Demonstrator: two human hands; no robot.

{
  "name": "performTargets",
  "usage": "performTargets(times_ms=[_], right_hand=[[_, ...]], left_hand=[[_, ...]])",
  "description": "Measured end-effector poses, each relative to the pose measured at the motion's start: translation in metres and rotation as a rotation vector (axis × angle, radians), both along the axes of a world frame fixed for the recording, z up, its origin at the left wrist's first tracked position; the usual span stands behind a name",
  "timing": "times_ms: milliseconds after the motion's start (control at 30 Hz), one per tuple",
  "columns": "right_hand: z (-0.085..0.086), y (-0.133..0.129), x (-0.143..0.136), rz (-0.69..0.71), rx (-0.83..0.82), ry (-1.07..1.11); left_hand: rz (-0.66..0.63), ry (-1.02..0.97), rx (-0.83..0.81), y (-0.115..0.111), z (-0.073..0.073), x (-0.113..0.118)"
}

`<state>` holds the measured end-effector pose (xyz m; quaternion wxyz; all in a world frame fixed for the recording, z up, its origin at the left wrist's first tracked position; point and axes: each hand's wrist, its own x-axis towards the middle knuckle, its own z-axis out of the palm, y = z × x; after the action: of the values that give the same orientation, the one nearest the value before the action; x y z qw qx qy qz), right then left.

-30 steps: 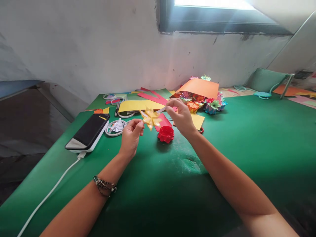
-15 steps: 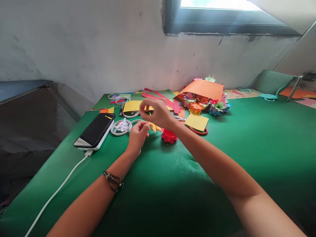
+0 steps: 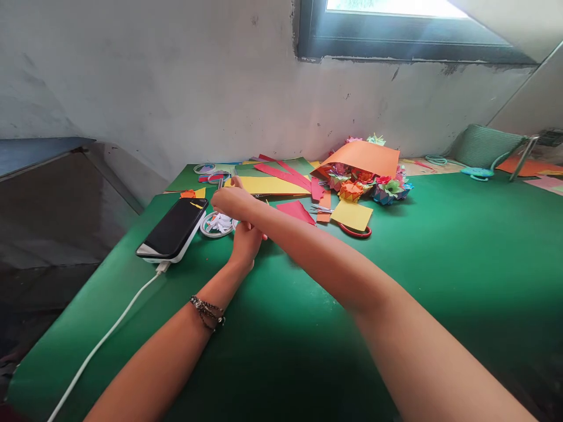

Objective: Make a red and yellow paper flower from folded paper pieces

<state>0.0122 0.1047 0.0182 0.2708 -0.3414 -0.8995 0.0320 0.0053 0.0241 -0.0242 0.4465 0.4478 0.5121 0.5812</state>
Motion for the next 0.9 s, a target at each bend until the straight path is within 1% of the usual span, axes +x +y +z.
performTargets(times_ms=[100, 167, 233, 300, 333, 367, 400, 467, 500, 533, 633, 733, 800, 900], right_hand=[[0.019, -0.01, 0.012, -0.036, -0.009, -0.07], [0.033, -0.015, 0.032, -0.094, 0.019, 0.002], [0.041, -0.019, 0.059, -0.204, 0.049, 0.129], [0.041, -0.022, 0.091, -0.37, -0.026, 0.373], [0.038, -0.024, 0.107, -0.414, -0.114, 0.462], [0.032, -0.026, 0.121, -0.423, -0.225, 0.541], [0.026, -0.029, 0.133, -0.405, -0.366, 0.609], [0.011, -0.035, 0.149, -0.31, -0.649, 0.664], [0.005, -0.039, 0.153, -0.271, -0.745, 0.682], [0.0, -0.041, 0.154, -0.214, -0.805, 0.696], [-0.006, -0.047, 0.15, -0.047, -0.859, 0.797], [-0.002, -0.05, 0.146, 0.034, -0.891, 0.902], [0.001, -0.051, 0.147, 0.04, -0.901, 0.915], [0.002, -0.052, 0.152, -0.047, -0.861, 0.907]], left_hand=[[-0.005, -0.036, 0.015, -0.001, 0.003, 0.0], [-0.013, -0.072, 0.034, -0.002, 0.007, 0.001], [-0.019, -0.107, 0.048, -0.004, 0.01, 0.002], [-0.03, -0.141, 0.045, -0.006, 0.013, 0.003], [-0.039, -0.162, 0.039, -0.007, 0.014, 0.004], [-0.05, -0.187, 0.03, -0.007, 0.014, 0.004], [-0.064, -0.212, 0.02, -0.008, 0.015, 0.005], [-0.085, -0.249, 0.005, -0.009, 0.015, 0.005], [-0.092, -0.256, 0.0, -0.01, 0.014, 0.006], [-0.099, -0.255, -0.005, -0.01, 0.014, 0.006], [-0.127, -0.211, -0.019, -0.011, 0.012, 0.006], [-0.185, -0.106, -0.039, -0.012, 0.014, 0.006], [-0.205, -0.026, -0.038, -0.012, 0.016, 0.005], [-0.147, 0.034, 0.004, -0.012, 0.019, 0.002]])
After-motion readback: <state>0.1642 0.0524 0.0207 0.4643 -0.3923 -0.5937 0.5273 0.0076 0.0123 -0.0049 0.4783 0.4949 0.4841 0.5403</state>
